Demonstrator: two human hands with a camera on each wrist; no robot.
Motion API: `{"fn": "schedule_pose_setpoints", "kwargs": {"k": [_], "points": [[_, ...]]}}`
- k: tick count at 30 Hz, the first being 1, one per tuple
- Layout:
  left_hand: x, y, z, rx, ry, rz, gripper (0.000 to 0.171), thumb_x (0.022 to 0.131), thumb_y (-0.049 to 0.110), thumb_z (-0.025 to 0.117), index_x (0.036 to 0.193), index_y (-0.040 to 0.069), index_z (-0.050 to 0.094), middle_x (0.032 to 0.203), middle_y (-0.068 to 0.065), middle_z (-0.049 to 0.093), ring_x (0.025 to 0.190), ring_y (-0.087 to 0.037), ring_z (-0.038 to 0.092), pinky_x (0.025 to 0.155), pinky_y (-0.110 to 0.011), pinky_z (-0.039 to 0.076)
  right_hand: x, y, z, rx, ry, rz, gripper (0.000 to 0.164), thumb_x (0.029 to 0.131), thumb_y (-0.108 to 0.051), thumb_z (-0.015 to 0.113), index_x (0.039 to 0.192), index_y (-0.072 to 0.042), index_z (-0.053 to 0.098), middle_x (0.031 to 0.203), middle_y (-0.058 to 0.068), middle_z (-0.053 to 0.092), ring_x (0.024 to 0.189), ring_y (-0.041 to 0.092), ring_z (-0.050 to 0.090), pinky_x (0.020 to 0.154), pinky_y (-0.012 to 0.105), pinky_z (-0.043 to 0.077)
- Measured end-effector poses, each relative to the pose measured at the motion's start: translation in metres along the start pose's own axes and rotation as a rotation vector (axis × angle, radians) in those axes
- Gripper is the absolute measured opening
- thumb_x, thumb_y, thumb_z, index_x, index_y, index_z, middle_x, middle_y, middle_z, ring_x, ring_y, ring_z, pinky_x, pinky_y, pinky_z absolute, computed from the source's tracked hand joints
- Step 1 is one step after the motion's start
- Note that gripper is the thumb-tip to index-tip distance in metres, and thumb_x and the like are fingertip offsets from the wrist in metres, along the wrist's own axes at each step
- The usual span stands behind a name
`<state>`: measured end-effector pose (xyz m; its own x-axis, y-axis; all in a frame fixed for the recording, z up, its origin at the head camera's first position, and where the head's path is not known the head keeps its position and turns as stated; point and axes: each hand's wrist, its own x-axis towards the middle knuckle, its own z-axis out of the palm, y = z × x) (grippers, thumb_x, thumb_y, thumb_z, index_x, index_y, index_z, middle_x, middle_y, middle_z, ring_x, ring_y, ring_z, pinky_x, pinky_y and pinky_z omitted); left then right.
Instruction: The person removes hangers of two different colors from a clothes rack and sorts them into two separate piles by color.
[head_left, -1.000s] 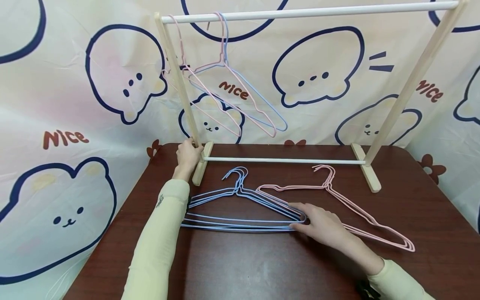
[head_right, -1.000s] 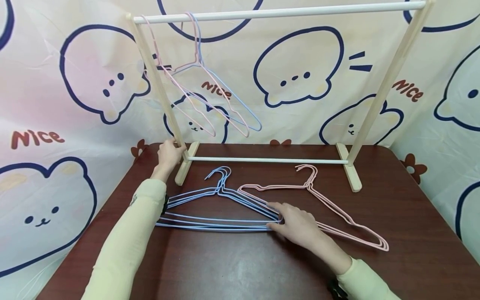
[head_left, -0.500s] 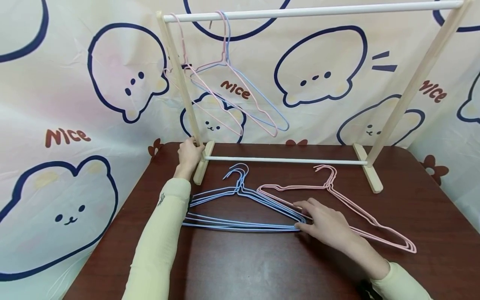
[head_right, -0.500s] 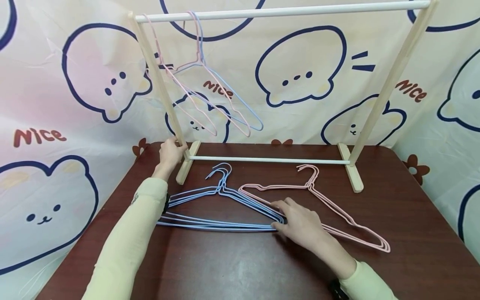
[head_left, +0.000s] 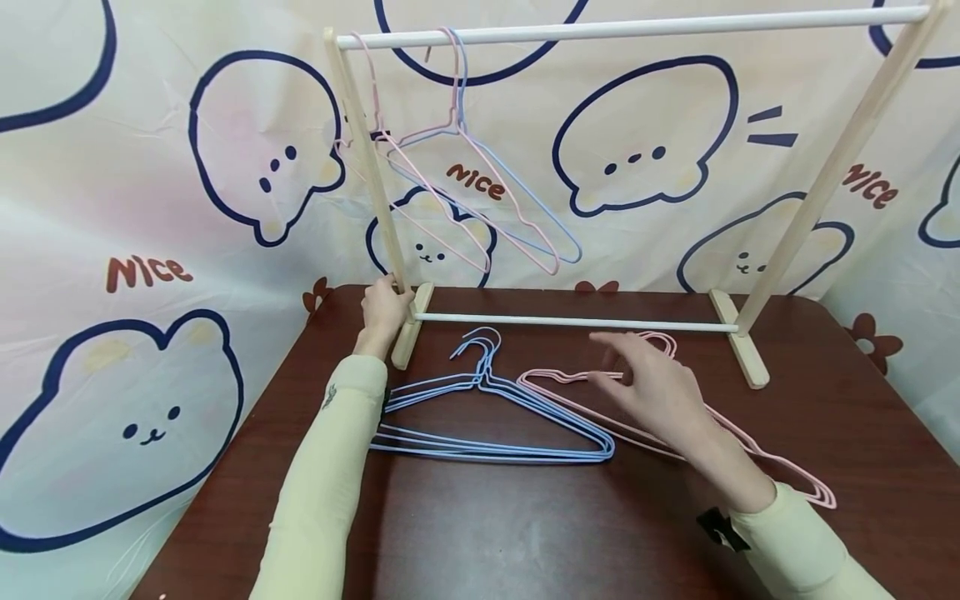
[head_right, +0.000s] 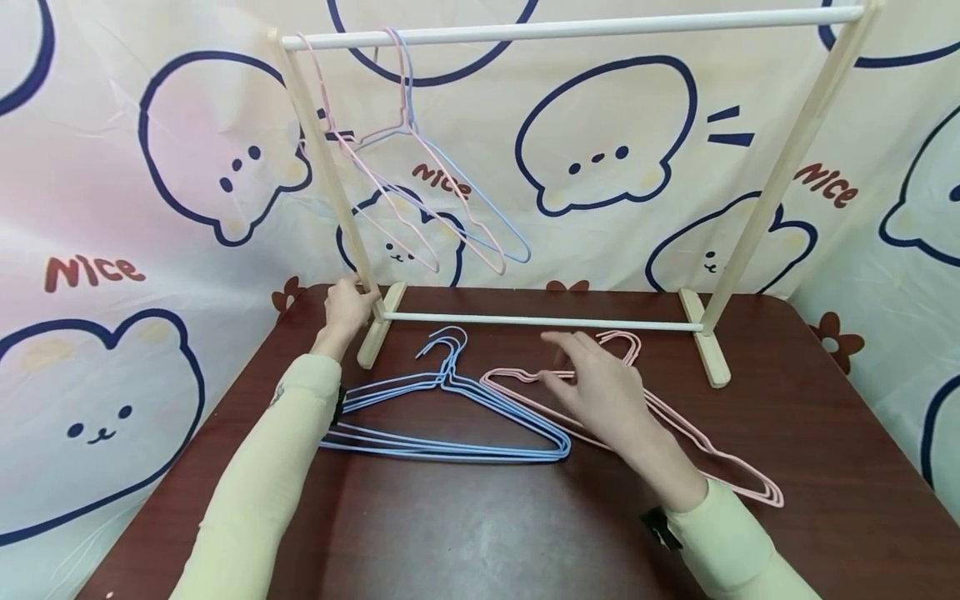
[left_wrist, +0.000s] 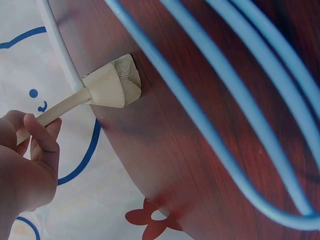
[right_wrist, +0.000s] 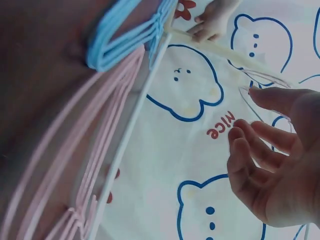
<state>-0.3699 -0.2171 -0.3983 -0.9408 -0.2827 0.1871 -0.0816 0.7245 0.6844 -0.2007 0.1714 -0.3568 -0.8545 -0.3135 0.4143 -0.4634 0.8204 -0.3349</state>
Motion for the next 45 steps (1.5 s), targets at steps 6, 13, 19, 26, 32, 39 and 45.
{"fn": "schedule_pose_setpoints", "kwargs": {"k": [6,13,19,26,32,39,45], "points": [[0.001,0.001,0.0,0.002,-0.003,-0.005,0.032,0.098,0.022,0.059,0.126,0.006,0.064,0.115,-0.019,0.071,0.098,-0.037,0.07,0.087,-0.048,0.056,0.017,-0.002,-0.007,-0.007,0.157,-0.039,0.055,0.087,-0.025,0.077,0.137,-0.015,0.057,0.093,0.001,0.063,0.064,0.011,0.055,0.044,0.025,0.037],[0.001,0.001,0.0,0.006,-0.003,-0.012,0.033,0.098,0.022,0.06,0.128,0.007,0.063,0.116,-0.019,0.07,0.099,-0.037,0.07,0.087,-0.048,0.056,0.042,-0.004,-0.009,-0.032,0.297,-0.073,0.061,0.087,-0.025,0.076,0.141,-0.015,0.052,0.101,0.008,0.064,0.061,0.014,0.053,0.042,0.027,0.034],[0.001,0.001,-0.001,0.012,-0.001,-0.008,0.032,0.098,0.022,0.059,0.126,0.007,0.063,0.116,-0.019,0.07,0.1,-0.037,0.069,0.089,-0.049,0.055,0.065,-0.011,-0.012,-0.027,0.368,-0.091,0.066,0.087,-0.026,0.076,0.145,-0.018,0.046,0.104,0.008,0.062,0.064,0.019,0.06,0.042,0.03,0.034],[0.002,0.0,0.0,0.011,-0.005,-0.014,0.031,0.098,0.023,0.059,0.125,0.007,0.064,0.116,-0.018,0.07,0.1,-0.036,0.069,0.089,-0.048,0.055,0.087,-0.02,-0.012,-0.054,0.416,-0.144,0.071,0.087,-0.023,0.076,0.149,-0.021,0.042,0.107,0.013,0.06,0.06,0.022,0.06,0.041,0.031,0.032],[0.003,-0.002,0.001,0.013,-0.009,-0.012,0.031,0.099,0.023,0.059,0.125,0.007,0.064,0.117,-0.018,0.07,0.1,-0.036,0.069,0.089,-0.048,0.055,0.1,-0.022,-0.008,-0.088,0.427,-0.168,0.083,0.083,-0.025,0.081,0.153,-0.021,0.036,0.107,0.016,0.059,0.054,0.021,0.048,0.042,0.031,0.033],[0.003,-0.002,0.001,0.01,-0.012,-0.027,0.029,0.098,0.023,0.059,0.123,0.008,0.064,0.116,-0.018,0.07,0.1,-0.036,0.069,0.088,-0.048,0.055,0.116,-0.021,-0.001,-0.119,0.428,-0.169,0.081,0.086,-0.026,0.077,0.155,-0.022,0.033,0.097,0.013,0.06,0.051,0.021,0.043,0.041,0.032,0.031],[0.001,0.0,0.0,0.01,-0.011,-0.017,0.03,0.099,0.022,0.058,0.123,0.006,0.064,0.116,-0.019,0.07,0.1,-0.038,0.068,0.089,-0.049,0.054,0.124,-0.022,0.002,-0.127,0.409,-0.159,0.082,0.088,-0.023,0.076,0.156,-0.024,0.031,0.083,0.008,0.067,0.053,0.022,0.051,0.041,0.034,0.032]]}}
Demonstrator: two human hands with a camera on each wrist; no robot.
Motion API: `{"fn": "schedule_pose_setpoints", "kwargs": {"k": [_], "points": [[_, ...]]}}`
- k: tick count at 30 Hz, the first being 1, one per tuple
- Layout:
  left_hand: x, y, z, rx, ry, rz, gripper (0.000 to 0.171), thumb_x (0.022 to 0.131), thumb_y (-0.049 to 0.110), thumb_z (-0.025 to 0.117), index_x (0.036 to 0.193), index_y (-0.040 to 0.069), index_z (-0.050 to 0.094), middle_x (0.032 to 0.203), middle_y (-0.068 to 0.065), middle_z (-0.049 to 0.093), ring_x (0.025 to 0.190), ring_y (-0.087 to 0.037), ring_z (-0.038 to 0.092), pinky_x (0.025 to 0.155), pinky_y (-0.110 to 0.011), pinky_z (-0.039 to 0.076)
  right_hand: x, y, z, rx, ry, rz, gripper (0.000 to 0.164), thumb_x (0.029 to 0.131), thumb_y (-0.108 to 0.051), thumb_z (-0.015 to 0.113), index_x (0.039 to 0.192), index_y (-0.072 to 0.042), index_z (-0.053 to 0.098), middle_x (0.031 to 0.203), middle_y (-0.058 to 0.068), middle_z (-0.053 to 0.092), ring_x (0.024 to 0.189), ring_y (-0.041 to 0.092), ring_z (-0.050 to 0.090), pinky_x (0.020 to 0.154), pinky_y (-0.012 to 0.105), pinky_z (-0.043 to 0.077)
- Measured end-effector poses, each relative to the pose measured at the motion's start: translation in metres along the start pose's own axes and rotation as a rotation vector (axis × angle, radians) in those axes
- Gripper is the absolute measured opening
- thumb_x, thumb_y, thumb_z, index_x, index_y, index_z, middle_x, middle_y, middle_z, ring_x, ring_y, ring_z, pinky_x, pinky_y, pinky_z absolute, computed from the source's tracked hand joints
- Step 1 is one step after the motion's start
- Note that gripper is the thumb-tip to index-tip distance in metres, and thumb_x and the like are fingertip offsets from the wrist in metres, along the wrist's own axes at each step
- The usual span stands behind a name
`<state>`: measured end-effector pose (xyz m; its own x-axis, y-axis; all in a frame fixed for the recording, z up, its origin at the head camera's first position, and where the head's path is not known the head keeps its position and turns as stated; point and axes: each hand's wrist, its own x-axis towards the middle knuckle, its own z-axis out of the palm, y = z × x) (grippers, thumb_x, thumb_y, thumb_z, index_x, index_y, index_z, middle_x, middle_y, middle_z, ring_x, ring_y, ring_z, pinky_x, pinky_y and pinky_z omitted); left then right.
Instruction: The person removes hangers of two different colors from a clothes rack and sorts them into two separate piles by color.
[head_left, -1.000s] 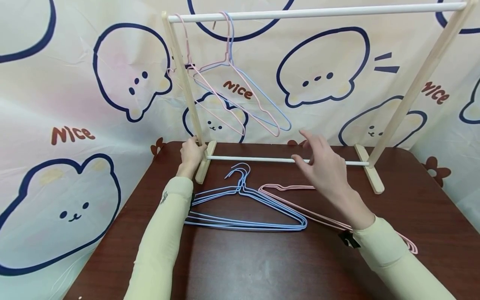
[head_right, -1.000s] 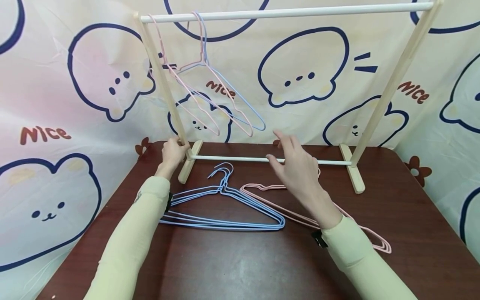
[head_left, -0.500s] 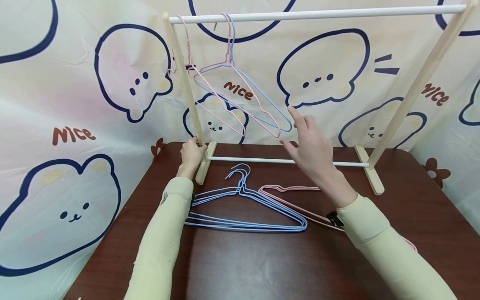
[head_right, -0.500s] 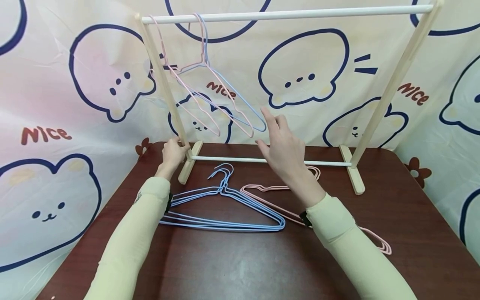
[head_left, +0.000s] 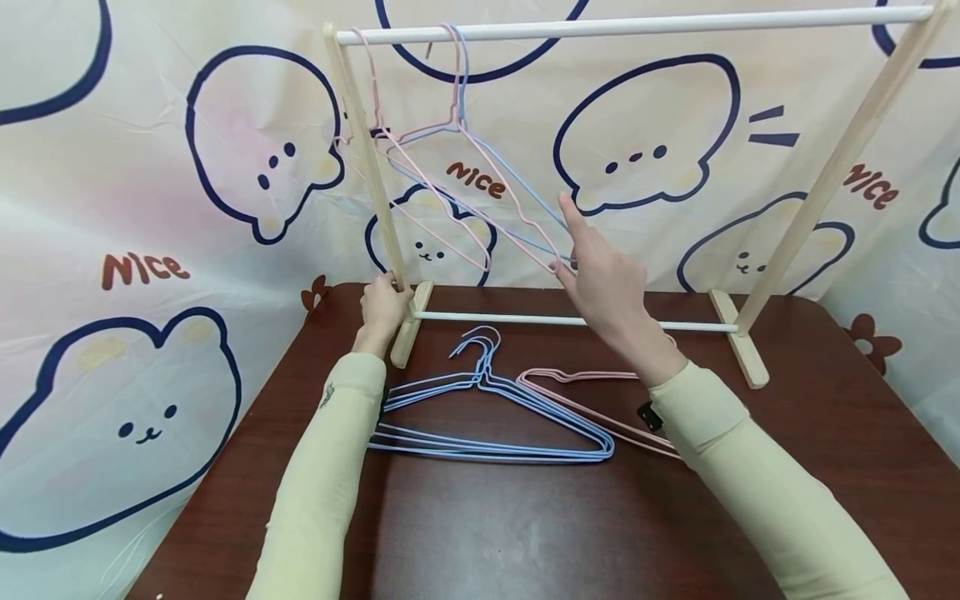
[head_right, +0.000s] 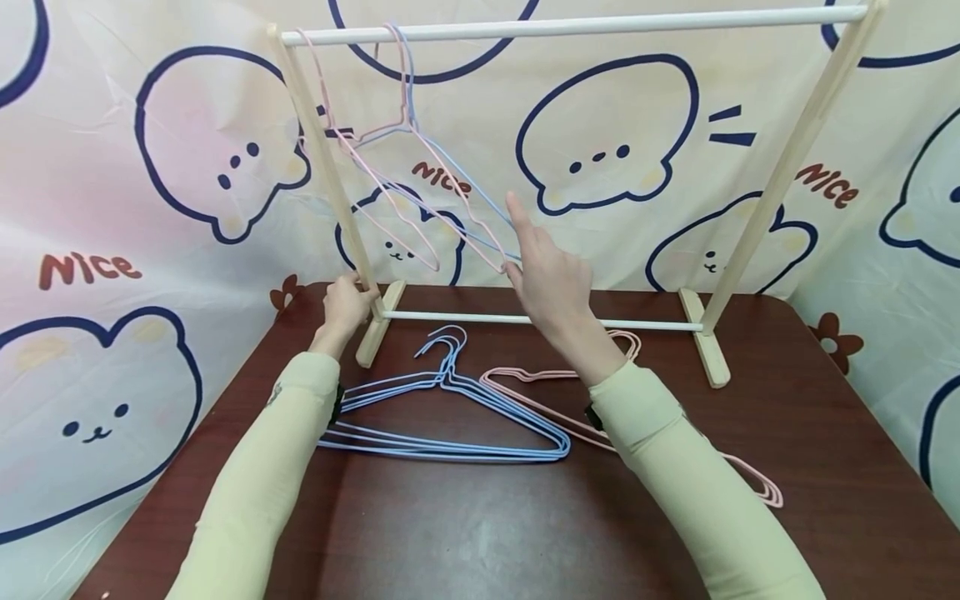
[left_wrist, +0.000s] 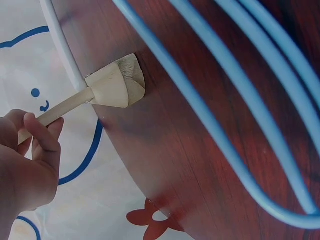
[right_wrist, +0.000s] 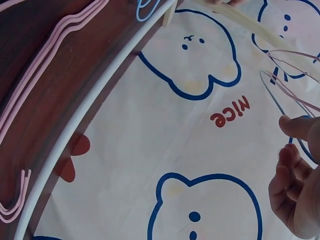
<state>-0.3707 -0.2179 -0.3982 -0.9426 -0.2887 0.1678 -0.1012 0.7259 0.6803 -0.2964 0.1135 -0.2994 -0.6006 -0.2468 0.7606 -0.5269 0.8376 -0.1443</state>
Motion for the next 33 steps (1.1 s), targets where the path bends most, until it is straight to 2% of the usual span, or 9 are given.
{"fn": "schedule_pose_setpoints", "kwargs": {"k": [4,11,14,18,24,33], "points": [[0.001,0.001,0.001,0.005,0.002,0.004,0.03,0.099,0.023,0.057,0.123,0.006,0.064,0.117,-0.019,0.07,0.101,-0.037,0.068,0.09,-0.048,0.054,0.002,-0.001,0.003,0.01,0.016,-0.009,0.076,0.089,-0.022,0.075,0.155,-0.026,0.036,0.08,0.009,0.068,0.052,0.023,0.053,0.041,0.033,0.03],[0.002,0.003,0.001,0.011,-0.001,0.005,0.029,0.099,0.023,0.058,0.122,0.007,0.064,0.117,-0.018,0.07,0.101,-0.037,0.068,0.09,-0.049,0.054,0.002,0.001,0.005,0.003,0.084,-0.053,0.066,0.09,-0.016,0.071,0.15,-0.026,0.044,0.095,0.011,0.073,0.048,0.024,0.047,0.042,0.033,0.029],[0.002,0.002,0.001,0.012,-0.009,0.003,0.028,0.098,0.023,0.058,0.12,0.007,0.064,0.117,-0.019,0.07,0.1,-0.038,0.068,0.089,-0.049,0.055,0.001,0.003,0.006,-0.011,0.11,-0.067,0.065,0.09,-0.015,0.07,0.149,-0.025,0.046,0.089,0.011,0.072,0.047,0.023,0.046,0.04,0.034,0.029],[0.001,0.002,-0.001,0.014,-0.023,0.012,0.026,0.098,0.021,0.058,0.118,0.006,0.065,0.114,-0.02,0.07,0.095,-0.037,0.07,0.079,-0.045,0.058,0.001,0.004,0.007,-0.011,0.146,-0.088,0.063,0.09,-0.013,0.067,0.149,-0.023,0.047,0.086,0.009,0.072,0.048,0.023,0.051,0.04,0.033,0.028],[0.001,0.002,-0.006,0.027,-0.075,0.024,0.029,0.099,0.021,0.056,0.122,0.005,0.064,0.115,-0.02,0.07,0.092,-0.035,0.071,0.065,-0.038,0.059,-0.002,0.005,0.003,0.052,0.179,-0.099,0.06,0.091,-0.014,0.067,0.148,-0.021,0.048,0.084,0.01,0.073,0.051,0.021,0.058,0.041,0.031,0.027],[0.005,0.002,-0.011,0.055,-0.137,0.017,0.039,0.102,0.03,0.05,0.125,0.002,0.061,0.112,-0.023,0.069,0.076,-0.03,0.073,0.051,-0.028,0.055,-0.006,0.004,-0.008,0.144,0.223,-0.066,0.06,0.088,-0.01,0.07,0.145,-0.015,0.052,0.065,0.008,0.063,0.047,0.019,0.049,0.042,0.03,0.025]]}}
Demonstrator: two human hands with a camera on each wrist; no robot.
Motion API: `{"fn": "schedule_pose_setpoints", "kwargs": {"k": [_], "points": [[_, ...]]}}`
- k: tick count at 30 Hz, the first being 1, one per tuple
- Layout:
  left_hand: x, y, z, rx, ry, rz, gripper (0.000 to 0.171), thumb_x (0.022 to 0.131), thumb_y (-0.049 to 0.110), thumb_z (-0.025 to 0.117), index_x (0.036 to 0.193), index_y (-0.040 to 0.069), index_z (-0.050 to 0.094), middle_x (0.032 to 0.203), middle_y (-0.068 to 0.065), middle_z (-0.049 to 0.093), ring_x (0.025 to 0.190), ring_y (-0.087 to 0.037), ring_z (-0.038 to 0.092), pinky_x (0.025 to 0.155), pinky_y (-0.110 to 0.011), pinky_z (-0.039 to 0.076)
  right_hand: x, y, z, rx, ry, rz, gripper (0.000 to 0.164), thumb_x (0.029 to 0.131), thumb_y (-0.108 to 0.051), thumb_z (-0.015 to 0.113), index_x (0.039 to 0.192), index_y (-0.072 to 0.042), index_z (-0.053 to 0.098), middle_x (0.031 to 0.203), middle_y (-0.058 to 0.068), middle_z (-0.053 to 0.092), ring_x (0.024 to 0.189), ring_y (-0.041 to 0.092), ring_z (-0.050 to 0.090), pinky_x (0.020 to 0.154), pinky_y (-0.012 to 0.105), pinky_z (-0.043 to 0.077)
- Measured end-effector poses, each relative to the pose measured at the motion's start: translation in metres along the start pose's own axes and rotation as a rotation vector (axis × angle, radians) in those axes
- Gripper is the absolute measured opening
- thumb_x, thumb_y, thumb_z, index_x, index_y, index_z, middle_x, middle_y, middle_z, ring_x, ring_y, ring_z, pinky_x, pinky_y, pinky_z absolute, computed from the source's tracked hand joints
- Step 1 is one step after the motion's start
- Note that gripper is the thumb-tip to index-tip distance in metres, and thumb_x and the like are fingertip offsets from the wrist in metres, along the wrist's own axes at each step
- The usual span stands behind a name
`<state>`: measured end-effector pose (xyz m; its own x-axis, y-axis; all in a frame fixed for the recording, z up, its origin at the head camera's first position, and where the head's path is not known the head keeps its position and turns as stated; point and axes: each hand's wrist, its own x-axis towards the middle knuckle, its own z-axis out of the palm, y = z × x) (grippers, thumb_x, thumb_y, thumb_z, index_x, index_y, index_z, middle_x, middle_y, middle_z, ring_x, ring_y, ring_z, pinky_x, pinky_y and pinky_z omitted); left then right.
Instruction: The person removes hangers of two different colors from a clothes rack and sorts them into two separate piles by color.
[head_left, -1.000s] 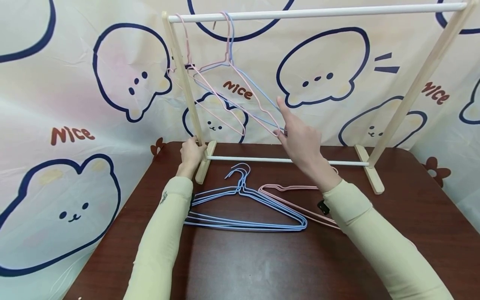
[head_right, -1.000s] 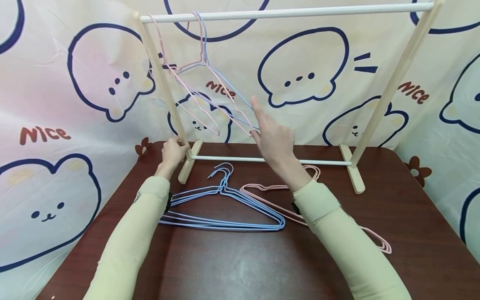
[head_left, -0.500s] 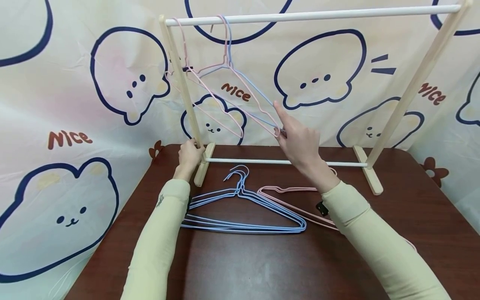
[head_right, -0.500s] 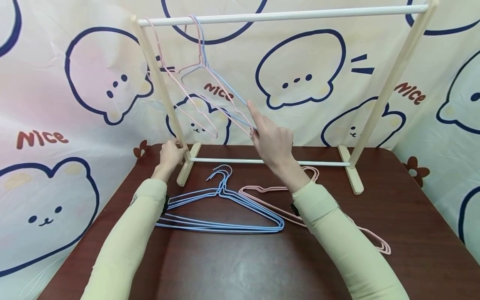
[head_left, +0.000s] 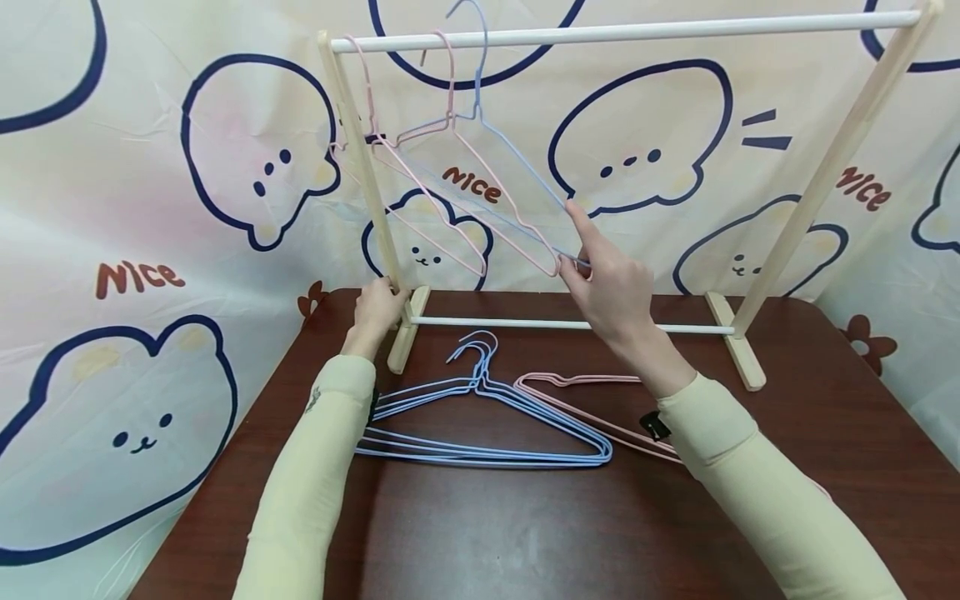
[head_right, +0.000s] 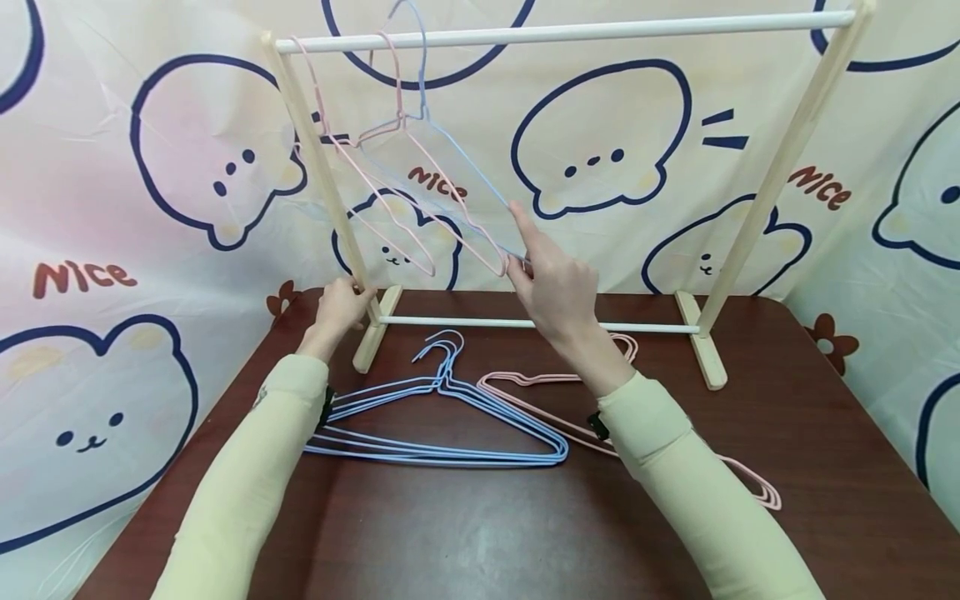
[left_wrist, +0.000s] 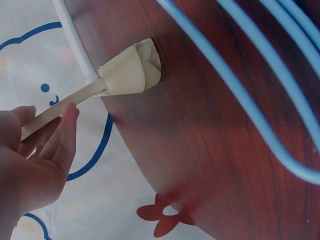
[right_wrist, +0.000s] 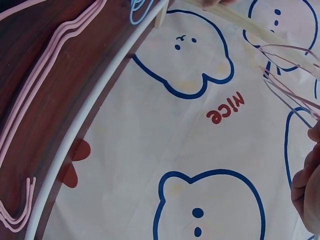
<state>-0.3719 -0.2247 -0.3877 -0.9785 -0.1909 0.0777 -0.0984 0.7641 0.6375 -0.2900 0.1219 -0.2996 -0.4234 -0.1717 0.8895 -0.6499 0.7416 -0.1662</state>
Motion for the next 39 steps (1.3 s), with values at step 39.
{"fn": "schedule_pose_setpoints", "kwargs": {"k": [39], "points": [[-0.001,0.004,-0.001,-0.093,-0.023,-0.022,0.039,0.103,0.024,0.048,0.132,-0.001,0.057,0.119,-0.027,0.065,0.098,-0.037,0.07,0.074,-0.045,0.06,-0.066,0.009,-0.056,0.187,-0.017,0.219,0.068,0.08,0.004,0.074,0.143,-0.012,0.053,0.066,0.005,0.053,0.058,0.0,0.043,0.056,0.012,0.034]]}}
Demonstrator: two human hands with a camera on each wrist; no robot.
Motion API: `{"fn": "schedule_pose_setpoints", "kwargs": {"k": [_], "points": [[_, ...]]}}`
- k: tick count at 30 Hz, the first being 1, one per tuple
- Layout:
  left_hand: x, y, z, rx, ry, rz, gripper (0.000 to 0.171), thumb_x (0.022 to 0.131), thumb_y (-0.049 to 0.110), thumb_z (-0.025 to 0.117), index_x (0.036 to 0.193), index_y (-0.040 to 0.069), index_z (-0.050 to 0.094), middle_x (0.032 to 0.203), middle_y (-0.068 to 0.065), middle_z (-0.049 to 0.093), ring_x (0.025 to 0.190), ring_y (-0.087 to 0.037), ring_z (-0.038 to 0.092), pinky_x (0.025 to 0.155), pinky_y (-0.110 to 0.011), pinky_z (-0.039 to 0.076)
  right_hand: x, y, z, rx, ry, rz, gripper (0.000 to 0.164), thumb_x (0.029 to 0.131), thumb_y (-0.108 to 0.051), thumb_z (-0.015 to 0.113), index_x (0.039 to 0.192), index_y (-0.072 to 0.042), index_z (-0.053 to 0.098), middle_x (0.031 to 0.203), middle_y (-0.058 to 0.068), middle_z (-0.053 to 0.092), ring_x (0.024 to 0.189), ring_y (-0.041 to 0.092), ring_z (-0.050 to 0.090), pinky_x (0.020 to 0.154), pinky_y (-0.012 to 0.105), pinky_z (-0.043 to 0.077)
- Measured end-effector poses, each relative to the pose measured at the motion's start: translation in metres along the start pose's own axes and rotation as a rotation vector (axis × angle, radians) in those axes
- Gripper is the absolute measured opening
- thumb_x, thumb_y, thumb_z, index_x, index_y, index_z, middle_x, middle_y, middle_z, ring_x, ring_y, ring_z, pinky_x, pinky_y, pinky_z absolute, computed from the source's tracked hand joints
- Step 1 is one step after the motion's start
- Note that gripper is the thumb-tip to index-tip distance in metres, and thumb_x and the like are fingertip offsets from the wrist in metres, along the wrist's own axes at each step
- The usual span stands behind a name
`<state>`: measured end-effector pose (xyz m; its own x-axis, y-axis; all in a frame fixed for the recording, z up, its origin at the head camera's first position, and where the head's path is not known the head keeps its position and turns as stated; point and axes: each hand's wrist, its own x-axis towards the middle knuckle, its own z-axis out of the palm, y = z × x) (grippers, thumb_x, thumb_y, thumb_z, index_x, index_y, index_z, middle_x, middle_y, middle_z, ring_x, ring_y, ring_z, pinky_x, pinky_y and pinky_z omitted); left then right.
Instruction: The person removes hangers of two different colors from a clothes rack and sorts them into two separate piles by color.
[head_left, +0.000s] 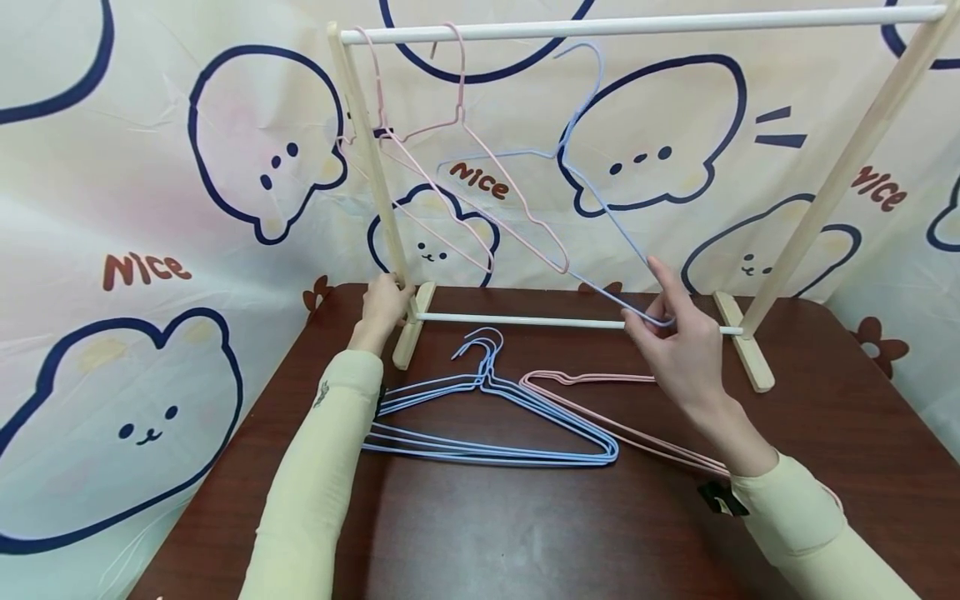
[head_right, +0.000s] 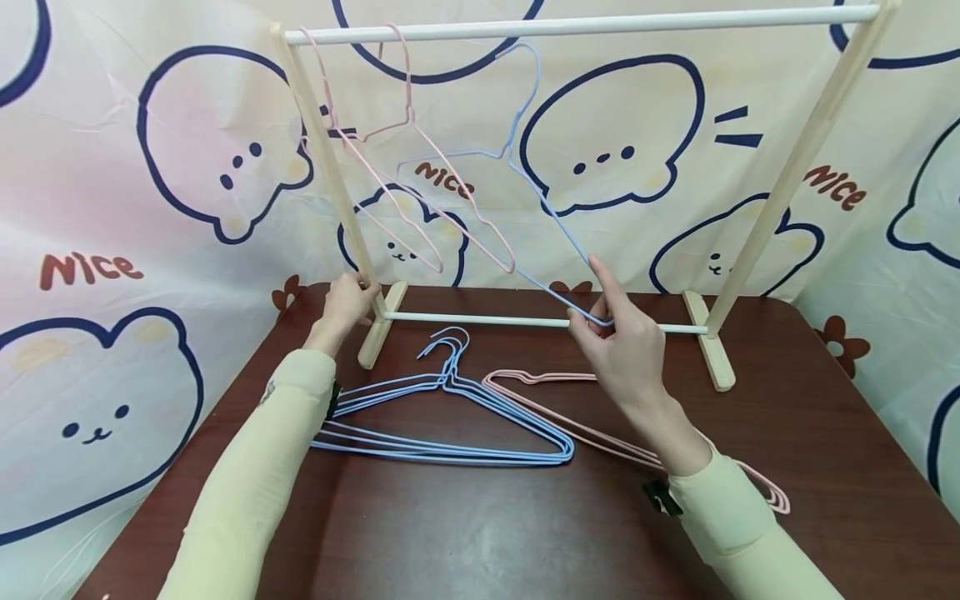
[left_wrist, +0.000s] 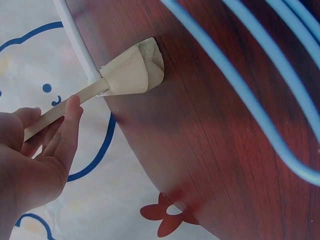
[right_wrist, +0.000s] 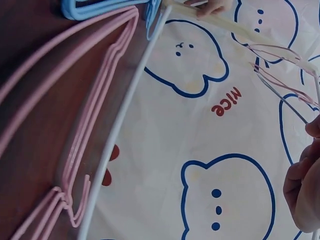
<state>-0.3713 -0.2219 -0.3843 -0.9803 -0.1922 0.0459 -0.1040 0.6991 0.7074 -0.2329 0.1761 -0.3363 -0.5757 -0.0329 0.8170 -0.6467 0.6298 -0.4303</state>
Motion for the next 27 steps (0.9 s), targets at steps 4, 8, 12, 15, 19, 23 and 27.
{"fn": "schedule_pose_setpoints", "kwargs": {"k": [4,8,12,15,19,23,27], "points": [[0.0,-0.001,0.0,0.005,0.006,0.005,0.038,0.103,0.023,0.048,0.131,-0.002,0.058,0.118,-0.027,0.065,0.096,-0.037,0.071,0.072,-0.044,0.061,-0.008,0.003,-0.003,0.034,-0.033,0.042,0.071,0.08,0.005,0.074,0.144,-0.014,0.053,0.068,0.003,0.052,0.057,-0.001,0.042,0.055,0.011,0.034],[-0.001,-0.001,0.0,0.009,0.01,0.011,0.038,0.102,0.023,0.048,0.129,-0.002,0.059,0.116,-0.027,0.066,0.093,-0.036,0.071,0.069,-0.042,0.061,-0.017,0.005,-0.006,0.083,-0.088,0.137,0.072,0.082,0.005,0.073,0.146,-0.018,0.051,0.071,0.0,0.051,0.056,0.001,0.042,0.052,0.013,0.034],[-0.002,0.0,0.001,0.013,0.013,0.016,0.038,0.102,0.024,0.047,0.128,-0.002,0.059,0.116,-0.026,0.066,0.091,-0.035,0.071,0.068,-0.041,0.061,-0.026,0.007,-0.012,0.098,-0.171,0.233,0.071,0.084,0.0,0.075,0.147,-0.021,0.049,0.075,-0.001,0.05,0.059,0.004,0.043,0.054,0.017,0.035],[-0.001,0.001,0.0,0.021,0.022,0.014,0.038,0.102,0.024,0.048,0.128,-0.001,0.059,0.115,-0.025,0.066,0.091,-0.035,0.071,0.063,-0.038,0.061,-0.031,0.009,-0.017,0.1,-0.242,0.269,0.07,0.085,-0.004,0.075,0.147,-0.023,0.048,0.077,-0.001,0.051,0.064,0.006,0.046,0.057,0.021,0.036],[0.0,0.004,0.0,0.022,0.027,0.003,0.037,0.102,0.024,0.049,0.126,-0.001,0.06,0.114,-0.024,0.067,0.091,-0.035,0.071,0.062,-0.037,0.06,-0.038,0.014,-0.024,0.111,-0.327,0.325,0.067,0.086,-0.007,0.074,0.145,-0.025,0.05,0.076,-0.002,0.052,0.064,0.008,0.047,0.058,0.023,0.037],[-0.001,0.005,0.0,0.026,0.028,-0.007,0.036,0.102,0.025,0.048,0.124,-0.001,0.061,0.112,-0.024,0.066,0.09,-0.034,0.071,0.06,-0.034,0.06,-0.047,0.022,-0.028,0.135,-0.425,0.373,0.064,0.087,-0.011,0.074,0.144,-0.027,0.051,0.076,-0.002,0.051,0.061,0.01,0.046,0.056,0.025,0.039],[-0.001,0.002,0.0,0.039,0.032,-0.02,0.036,0.102,0.025,0.047,0.122,0.0,0.062,0.11,-0.024,0.067,0.086,-0.034,0.072,0.052,-0.028,0.056,-0.058,0.029,-0.027,0.173,-0.495,0.387,0.063,0.087,-0.012,0.075,0.144,-0.024,0.051,0.075,-0.002,0.051,0.061,0.011,0.046,0.057,0.027,0.039]]}}
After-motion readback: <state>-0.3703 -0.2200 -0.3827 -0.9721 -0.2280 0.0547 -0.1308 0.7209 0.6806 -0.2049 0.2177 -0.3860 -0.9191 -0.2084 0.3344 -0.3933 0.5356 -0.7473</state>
